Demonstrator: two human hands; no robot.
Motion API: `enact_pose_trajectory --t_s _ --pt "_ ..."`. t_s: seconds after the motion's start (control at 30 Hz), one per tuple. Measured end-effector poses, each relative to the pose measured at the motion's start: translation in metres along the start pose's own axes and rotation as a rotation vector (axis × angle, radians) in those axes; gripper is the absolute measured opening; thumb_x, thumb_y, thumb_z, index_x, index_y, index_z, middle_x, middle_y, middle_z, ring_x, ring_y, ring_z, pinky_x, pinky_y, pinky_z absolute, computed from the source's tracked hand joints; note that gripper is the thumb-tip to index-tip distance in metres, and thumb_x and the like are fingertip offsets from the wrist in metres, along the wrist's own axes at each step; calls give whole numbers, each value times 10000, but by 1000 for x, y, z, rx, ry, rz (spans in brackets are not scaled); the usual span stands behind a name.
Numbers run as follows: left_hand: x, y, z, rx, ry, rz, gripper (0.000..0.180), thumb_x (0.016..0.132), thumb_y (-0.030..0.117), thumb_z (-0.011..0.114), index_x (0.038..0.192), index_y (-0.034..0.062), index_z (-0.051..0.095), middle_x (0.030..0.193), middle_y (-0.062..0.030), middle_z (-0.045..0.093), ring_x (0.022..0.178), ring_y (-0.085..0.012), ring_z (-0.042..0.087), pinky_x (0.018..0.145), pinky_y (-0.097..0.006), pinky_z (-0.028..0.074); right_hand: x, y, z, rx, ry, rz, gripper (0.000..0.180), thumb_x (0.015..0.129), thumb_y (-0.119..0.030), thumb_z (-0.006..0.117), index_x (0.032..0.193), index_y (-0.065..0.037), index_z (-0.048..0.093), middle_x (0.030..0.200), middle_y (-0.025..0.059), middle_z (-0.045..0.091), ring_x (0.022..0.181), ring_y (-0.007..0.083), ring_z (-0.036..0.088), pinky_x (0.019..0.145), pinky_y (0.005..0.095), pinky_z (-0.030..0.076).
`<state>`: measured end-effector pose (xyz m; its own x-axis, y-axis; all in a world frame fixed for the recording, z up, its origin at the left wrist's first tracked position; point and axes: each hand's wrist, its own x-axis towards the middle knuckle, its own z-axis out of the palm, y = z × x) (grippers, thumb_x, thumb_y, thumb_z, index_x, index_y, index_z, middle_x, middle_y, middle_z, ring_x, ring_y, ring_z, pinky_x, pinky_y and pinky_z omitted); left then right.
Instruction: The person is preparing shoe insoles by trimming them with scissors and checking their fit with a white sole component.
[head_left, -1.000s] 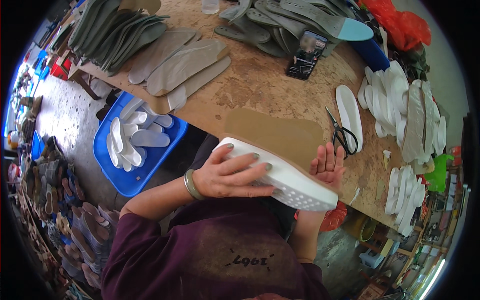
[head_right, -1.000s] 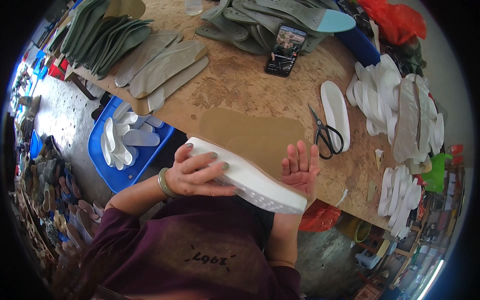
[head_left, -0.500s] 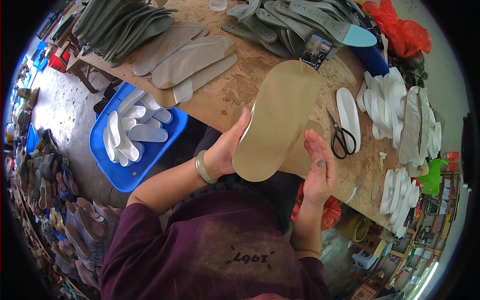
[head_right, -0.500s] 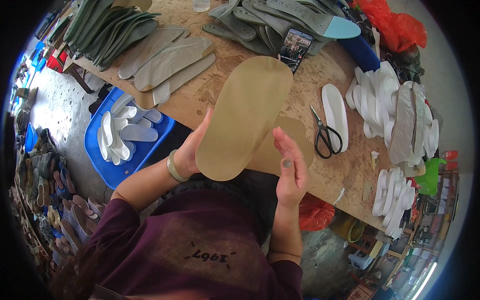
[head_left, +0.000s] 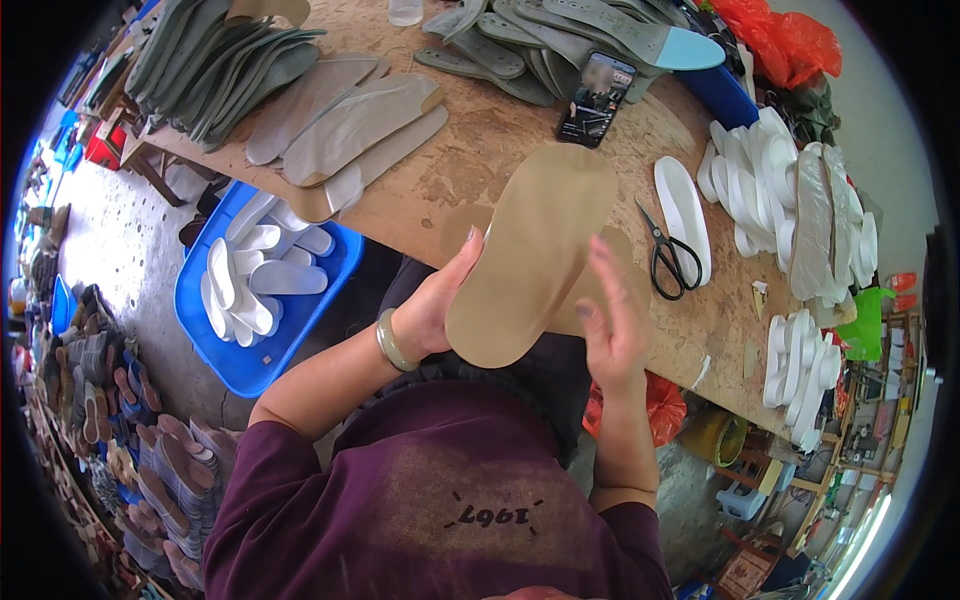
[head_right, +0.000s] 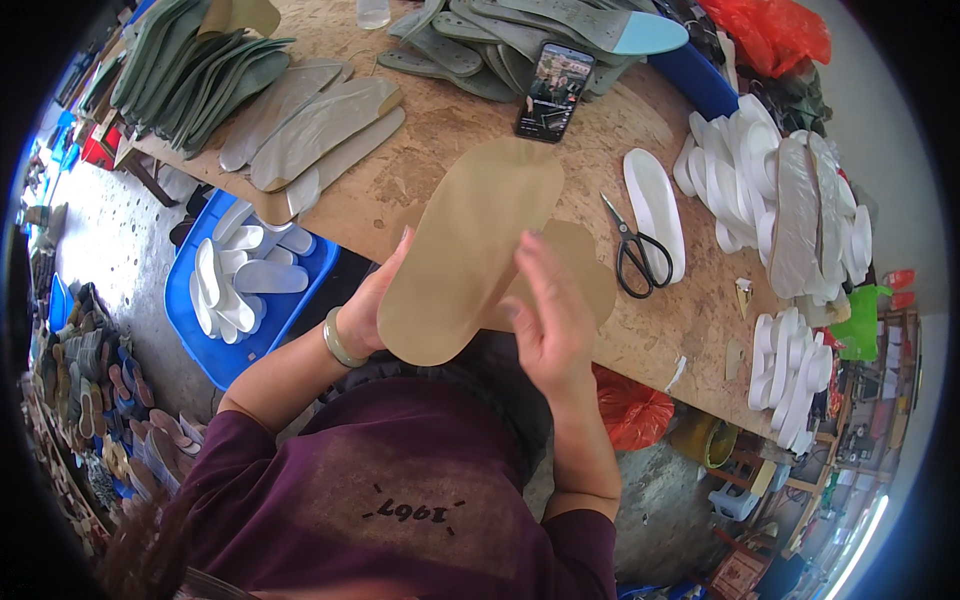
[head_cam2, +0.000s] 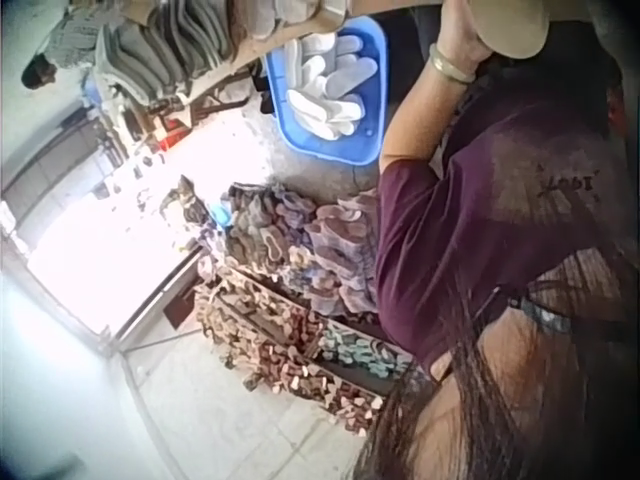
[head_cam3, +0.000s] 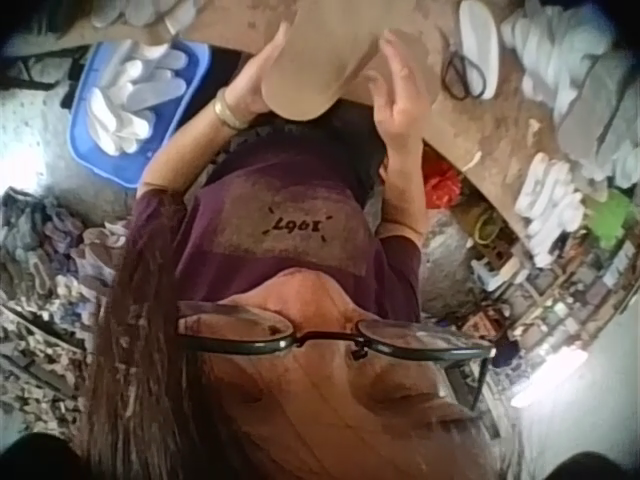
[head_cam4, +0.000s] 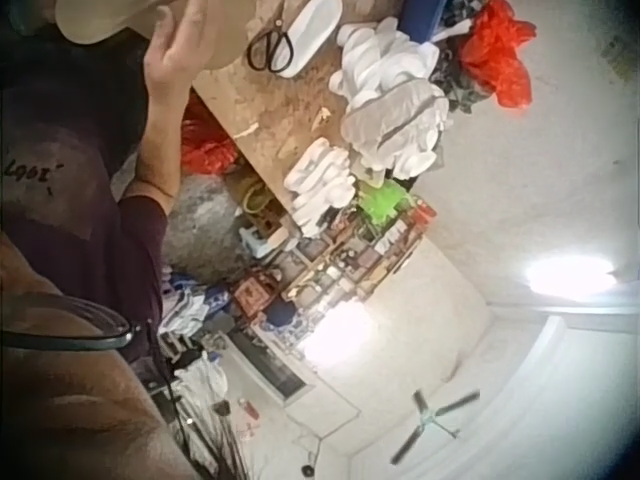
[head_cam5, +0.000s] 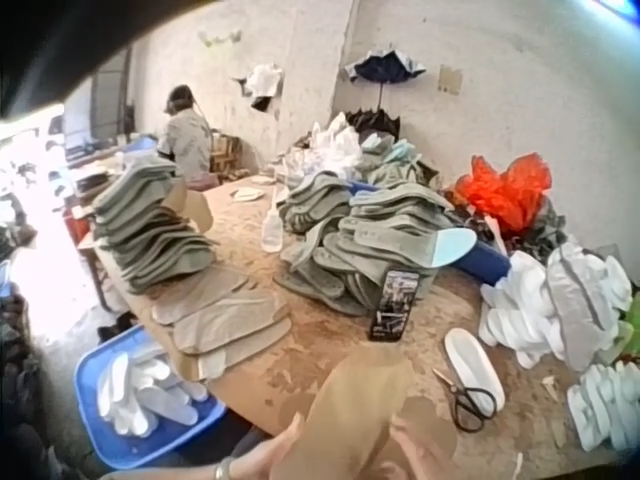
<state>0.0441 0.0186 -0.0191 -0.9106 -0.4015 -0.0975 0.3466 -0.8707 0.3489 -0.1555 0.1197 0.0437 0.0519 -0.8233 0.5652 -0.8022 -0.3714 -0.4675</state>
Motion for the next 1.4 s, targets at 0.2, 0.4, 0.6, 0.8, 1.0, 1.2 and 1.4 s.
enact_pose_trajectory --t_s 0.2,0.4,0.6,0.8,1.0,1.2,1.4 --pt "-14 9 4 169 114 -136 710 1049 584 284 1514 54 377 1459 -97 517 1274 -201 560 1063 -351 461 22 52 -16 424 199 552 501 948 -231 692 1368 -1 546 1295 133 623 1097 201 623 949 319 491" --pt "-9 45 1 355 121 -245 799 1022 641 283 1488 4 410 1438 -122 539 1288 -203 551 1084 -340 439 3 75 -20 797 -17 787 507 906 -166 743 1350 4 567 1152 73 669 970 100 615 899 239 484" --pt "0 95 -28 351 17 -107 818 988 685 345 1498 46 382 1420 -123 543 1262 -274 579 1004 -432 518 -34 78 -6 892 277 932 452 914 -117 722 1325 9 583 1116 47 676 997 105 636 862 244 509" --pt "8 107 -16 666 245 168 552 1045 446 483 1429 50 465 1313 -97 587 1134 -204 618 969 -383 525 2 97 8 753 282 902 416 927 -152 708 1291 21 607 1099 44 683 929 100 635 829 235 505" --pt "8 105 -19 1481 581 494 551 968 313 641 1402 15 478 1339 -164 550 1151 -286 590 947 -429 513 37 138 33 430 103 902 352 889 -150 729 1185 33 675 974 46 704 860 100 622 784 239 489" --pt "23 73 -4 2375 357 778 699 887 367 692 1444 25 443 1509 -207 397 1379 -370 407 1142 -506 330 34 157 46 263 95 775 267 867 -153 732 1101 -26 720 860 40 710 749 110 623 723 269 496" --pt "32 62 -20 2536 248 605 825 863 480 669 1486 24 380 1564 -201 336 1479 -345 284 1189 -510 248 56 121 40 -32 -33 818 270 871 -35 692 1140 -47 675 812 20 638 733 118 596 673 282 487"
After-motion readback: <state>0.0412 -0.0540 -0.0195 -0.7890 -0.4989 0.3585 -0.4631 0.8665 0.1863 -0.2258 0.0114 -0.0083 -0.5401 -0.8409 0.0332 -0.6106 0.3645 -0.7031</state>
